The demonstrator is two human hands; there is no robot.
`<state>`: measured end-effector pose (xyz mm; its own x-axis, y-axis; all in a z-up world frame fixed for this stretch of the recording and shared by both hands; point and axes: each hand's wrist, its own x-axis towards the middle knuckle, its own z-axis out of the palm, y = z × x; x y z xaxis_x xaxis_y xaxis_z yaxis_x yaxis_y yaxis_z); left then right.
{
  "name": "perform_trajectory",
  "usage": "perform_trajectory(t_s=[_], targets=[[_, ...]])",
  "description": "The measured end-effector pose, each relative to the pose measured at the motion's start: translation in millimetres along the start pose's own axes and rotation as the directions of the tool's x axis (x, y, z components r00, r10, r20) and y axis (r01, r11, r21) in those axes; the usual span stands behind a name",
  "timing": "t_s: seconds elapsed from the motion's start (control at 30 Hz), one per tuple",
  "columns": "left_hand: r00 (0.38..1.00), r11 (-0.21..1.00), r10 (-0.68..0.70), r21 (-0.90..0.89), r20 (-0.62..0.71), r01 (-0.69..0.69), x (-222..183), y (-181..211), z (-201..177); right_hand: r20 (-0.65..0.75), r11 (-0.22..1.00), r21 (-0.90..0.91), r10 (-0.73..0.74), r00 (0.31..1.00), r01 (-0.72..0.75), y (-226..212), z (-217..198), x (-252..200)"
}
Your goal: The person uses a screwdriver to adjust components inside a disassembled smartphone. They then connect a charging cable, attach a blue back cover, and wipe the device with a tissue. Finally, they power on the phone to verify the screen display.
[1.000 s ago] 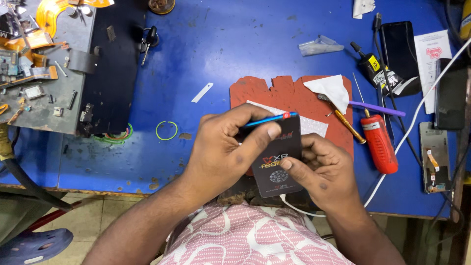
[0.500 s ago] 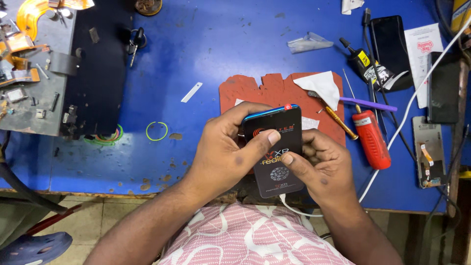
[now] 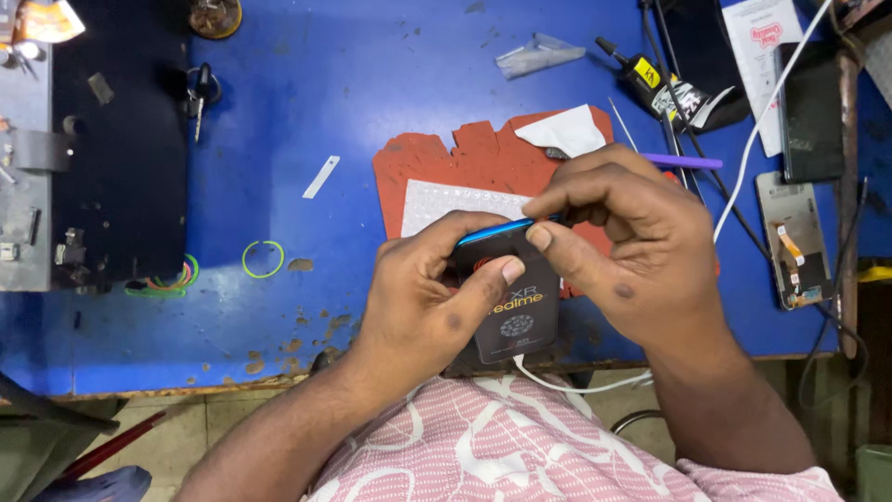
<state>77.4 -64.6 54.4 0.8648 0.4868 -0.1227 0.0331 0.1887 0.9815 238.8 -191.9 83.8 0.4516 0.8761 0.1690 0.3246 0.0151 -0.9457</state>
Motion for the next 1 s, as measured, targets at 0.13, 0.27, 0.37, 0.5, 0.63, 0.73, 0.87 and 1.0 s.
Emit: perform_trajectory(t_s=[0.13, 0.27, 0.37, 0.5, 0.63, 0.73, 0.87, 1.0], targets=[[1.0, 0.999, 0.005, -0.051, 0.015, -0.004, 0, -3, -2, -0.065, 0.937, -0.32, -0.169, 0.984, 0.14, 0, 8, -4], [0.998, 0.992, -0.032, -0.117, 0.056, 0.038, 4, -8, -5, -0.062, 0.893, -0.4, -0.25, 0.966, 0.205, 8, 9, -12], [0.997, 0.988, -0.045, -0.144, 0.068, 0.055, 6, -10, -4, -0.057, 0.887, -0.402, -0.273, 0.96, 0.229, 16, 9, -18], [0.994, 0.977, -0.077, -0.191, 0.08, 0.091, 9, -12, -3, -0.068, 0.895, -0.39, -0.262, 0.963, 0.216, 20, 8, -21], [0.995, 0.98, -0.068, -0.181, 0.072, 0.08, 10, -14, -3, -0.071, 0.905, -0.374, -0.244, 0.967, 0.201, 23, 8, -21], [0.994, 0.972, -0.084, -0.213, 0.076, 0.099, 10, -15, -3, -0.071, 0.908, -0.369, -0.242, 0.968, 0.2, 24, 8, -20], [0.993, 0.971, -0.093, -0.212, 0.074, 0.107, 11, -15, -3, -0.064, 0.899, -0.393, -0.238, 0.969, 0.194, 24, 7, -20], [0.99, 0.97, -0.115, -0.206, 0.077, 0.129, 12, -16, -4, -0.067, 0.899, -0.389, -0.243, 0.968, 0.199, 26, 7, -18]])
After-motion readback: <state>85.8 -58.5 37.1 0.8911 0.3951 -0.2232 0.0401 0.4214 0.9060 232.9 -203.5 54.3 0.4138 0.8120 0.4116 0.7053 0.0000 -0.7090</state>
